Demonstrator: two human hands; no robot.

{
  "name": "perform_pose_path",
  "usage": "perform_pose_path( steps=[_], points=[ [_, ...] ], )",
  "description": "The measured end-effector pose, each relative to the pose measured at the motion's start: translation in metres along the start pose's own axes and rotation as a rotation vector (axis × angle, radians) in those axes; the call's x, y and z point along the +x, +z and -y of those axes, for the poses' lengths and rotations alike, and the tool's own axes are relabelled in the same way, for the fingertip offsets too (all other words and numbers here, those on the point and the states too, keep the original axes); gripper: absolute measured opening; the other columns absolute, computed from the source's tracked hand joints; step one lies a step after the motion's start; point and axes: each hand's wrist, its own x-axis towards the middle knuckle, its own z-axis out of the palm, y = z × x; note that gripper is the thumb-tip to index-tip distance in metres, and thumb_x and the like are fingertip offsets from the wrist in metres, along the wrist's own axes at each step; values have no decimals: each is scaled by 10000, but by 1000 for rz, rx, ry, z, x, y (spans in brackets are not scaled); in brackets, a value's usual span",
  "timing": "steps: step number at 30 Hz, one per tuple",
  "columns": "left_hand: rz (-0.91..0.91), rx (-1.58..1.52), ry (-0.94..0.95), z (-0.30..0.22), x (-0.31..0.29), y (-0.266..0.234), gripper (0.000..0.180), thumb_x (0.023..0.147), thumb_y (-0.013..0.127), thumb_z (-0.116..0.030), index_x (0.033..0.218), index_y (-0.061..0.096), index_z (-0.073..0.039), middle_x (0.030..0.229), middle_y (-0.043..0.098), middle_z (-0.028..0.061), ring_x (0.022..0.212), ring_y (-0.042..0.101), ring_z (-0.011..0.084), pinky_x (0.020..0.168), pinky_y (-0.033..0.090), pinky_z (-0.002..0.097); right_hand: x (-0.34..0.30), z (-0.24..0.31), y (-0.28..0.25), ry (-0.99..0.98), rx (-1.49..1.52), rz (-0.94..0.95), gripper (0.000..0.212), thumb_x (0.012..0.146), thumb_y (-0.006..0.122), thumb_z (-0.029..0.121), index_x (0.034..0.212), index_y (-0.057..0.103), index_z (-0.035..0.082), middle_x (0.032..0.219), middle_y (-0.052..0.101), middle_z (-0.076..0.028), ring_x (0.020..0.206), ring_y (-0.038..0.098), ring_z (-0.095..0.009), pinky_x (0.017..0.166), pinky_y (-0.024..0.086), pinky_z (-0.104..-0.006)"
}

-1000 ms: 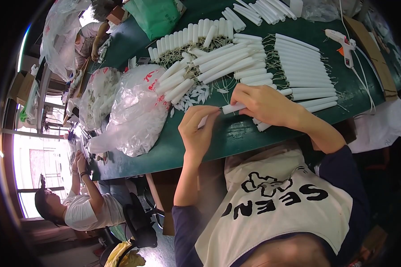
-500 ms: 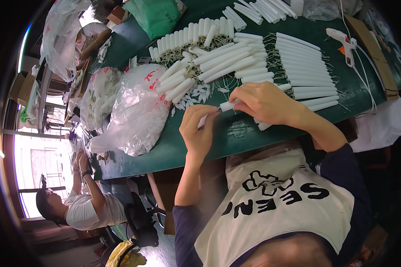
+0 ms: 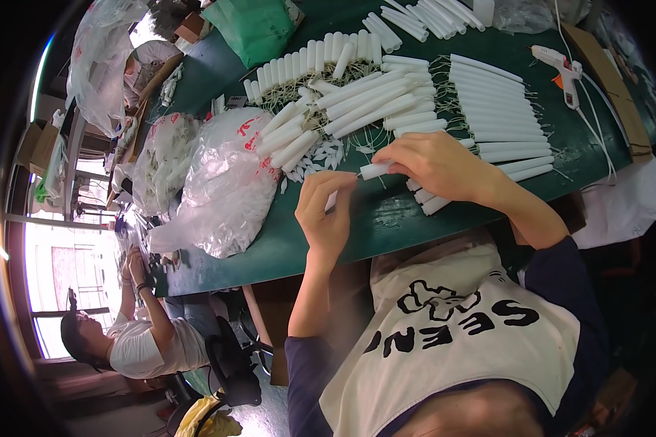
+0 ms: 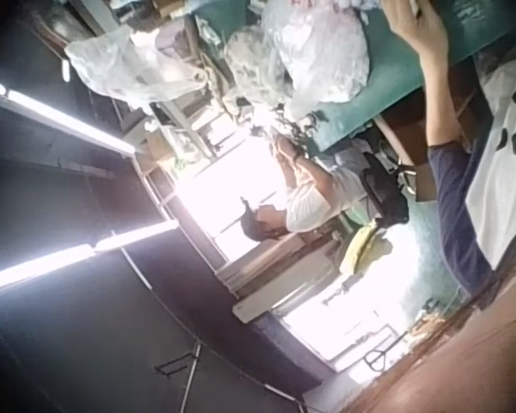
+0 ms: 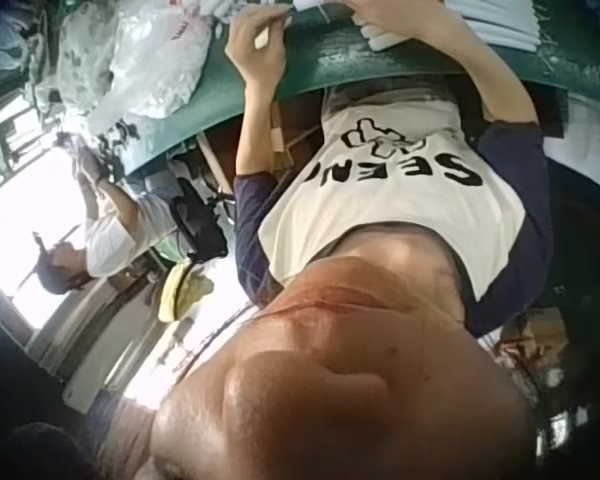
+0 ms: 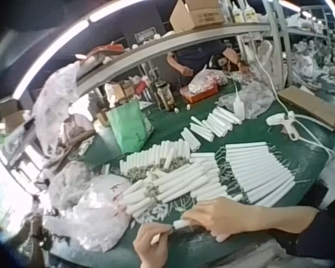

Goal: Assembling small white plastic tubes onto a green base using a hot glue gun.

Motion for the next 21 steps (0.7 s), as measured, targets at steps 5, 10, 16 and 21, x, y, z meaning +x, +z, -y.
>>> perform_pose_path(
  steps=[5,10,16,21],
  points=[
    [-12,8,4,-4,2,1,201,709,684,103,857,656,-30,811,649,64,766,590,206,691,463,293,3,9,-6,112,164,32,183,795,652,58,950,556,38,865,609,-80,764,607,-280,652,489,-364],
    [-40,51,15,-4,1,1,229,688,718,83,872,678,-47,794,644,61,751,580,191,658,455,288,3,4,-3,32,129,8,230,762,671,27,958,550,29,883,545,-80,747,597,-283,652,487,-365],
    [-46,35,-4,-4,-1,2,242,695,712,87,895,687,-47,795,647,62,718,580,183,623,455,278,4,3,-4,-55,-36,-7,266,763,684,78,1004,582,35,875,605,-74,771,611,-261,641,501,-355],
    [-96,12,-90,-8,-4,6,174,746,680,90,888,674,-11,887,678,110,806,652,212,697,515,290,2,2,0,-21,-4,-25,246,776,679,91,995,582,42,882,639,-74,781,624,-254,646,509,-346]
  ],
)
